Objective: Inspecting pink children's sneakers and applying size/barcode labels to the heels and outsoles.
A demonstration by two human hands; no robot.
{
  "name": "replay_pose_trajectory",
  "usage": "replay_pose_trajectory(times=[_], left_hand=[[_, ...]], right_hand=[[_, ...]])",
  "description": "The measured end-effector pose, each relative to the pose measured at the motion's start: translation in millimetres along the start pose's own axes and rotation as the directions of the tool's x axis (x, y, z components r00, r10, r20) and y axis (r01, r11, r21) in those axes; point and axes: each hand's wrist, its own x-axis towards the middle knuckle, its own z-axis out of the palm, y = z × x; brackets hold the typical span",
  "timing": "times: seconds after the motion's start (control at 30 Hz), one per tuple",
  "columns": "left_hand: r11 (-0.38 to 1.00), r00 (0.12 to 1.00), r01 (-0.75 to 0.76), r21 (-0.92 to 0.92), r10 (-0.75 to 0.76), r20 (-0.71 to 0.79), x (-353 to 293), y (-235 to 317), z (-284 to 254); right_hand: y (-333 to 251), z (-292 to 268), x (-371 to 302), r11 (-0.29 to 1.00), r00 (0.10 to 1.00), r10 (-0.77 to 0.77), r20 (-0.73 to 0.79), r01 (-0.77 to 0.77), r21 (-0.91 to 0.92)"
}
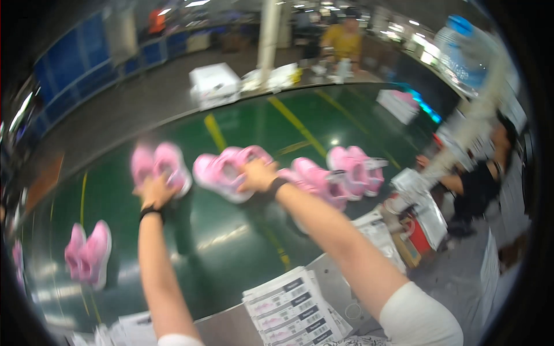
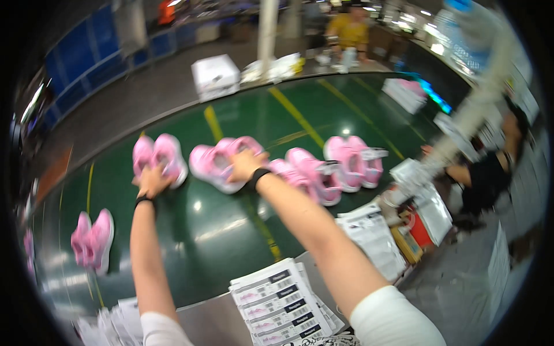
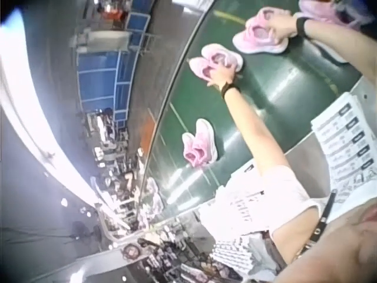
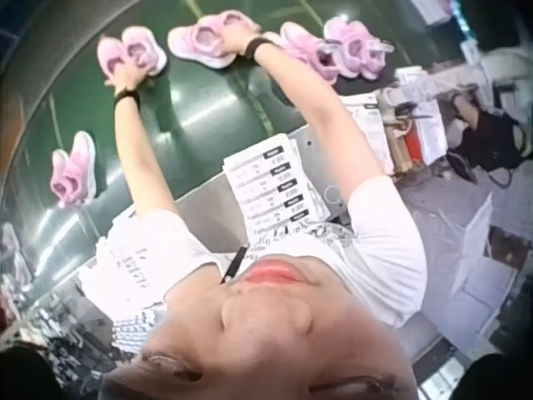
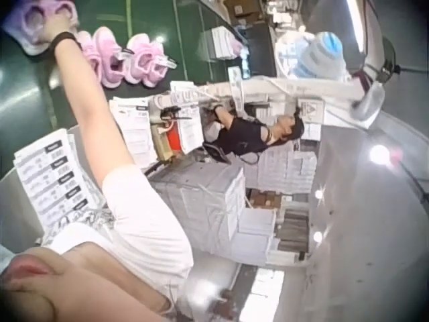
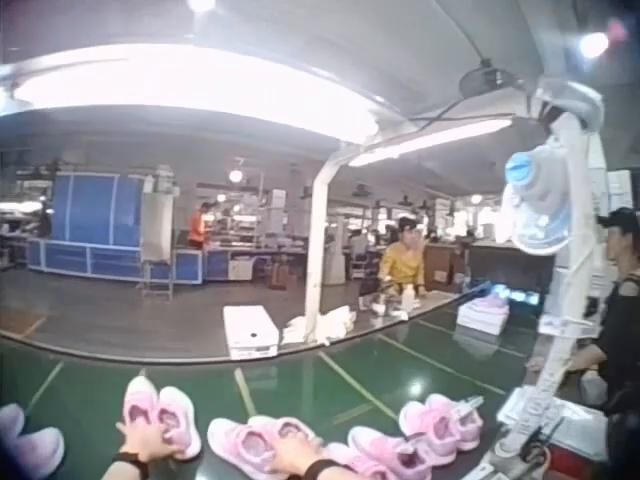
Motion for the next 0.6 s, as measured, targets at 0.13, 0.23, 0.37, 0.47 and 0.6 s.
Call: replay_pose_trajectory(times=[0.13, 0.23, 0.37, 0.47, 0.6], left_hand=[[0.954, 0.949, -0.296, 0.054, 0.288, 0.128, -69, -63, -8], [0.97, 0.905, -0.156, -0.187, 0.217, 0.367, -146, -65, -37], [0.922, 0.905, -0.382, 0.065, 0.359, 0.23, -232, -123, -61], [0.894, 0.934, -0.069, -0.443, 0.215, 0.287, -330, -22, -136], [0.653, 0.936, 0.007, -0.758, 0.263, 0.235, -406, 21, -115]], right_hand=[[-15, -5, -65, 0.969, 0.991, -0.082, -0.104, 0.104, 0.223], [31, -19, -126, 0.934, 0.996, -0.047, -0.081, 0.072, 0.351], [41, -6, -176, 0.939, 0.968, -0.081, -0.239, 0.154, 0.308], [33, 13, -215, 0.949, 0.888, -0.087, -0.451, 0.211, 0.234], [10, 3, -317, 0.938, 0.797, -0.134, -0.589, 0.293, 0.184]])
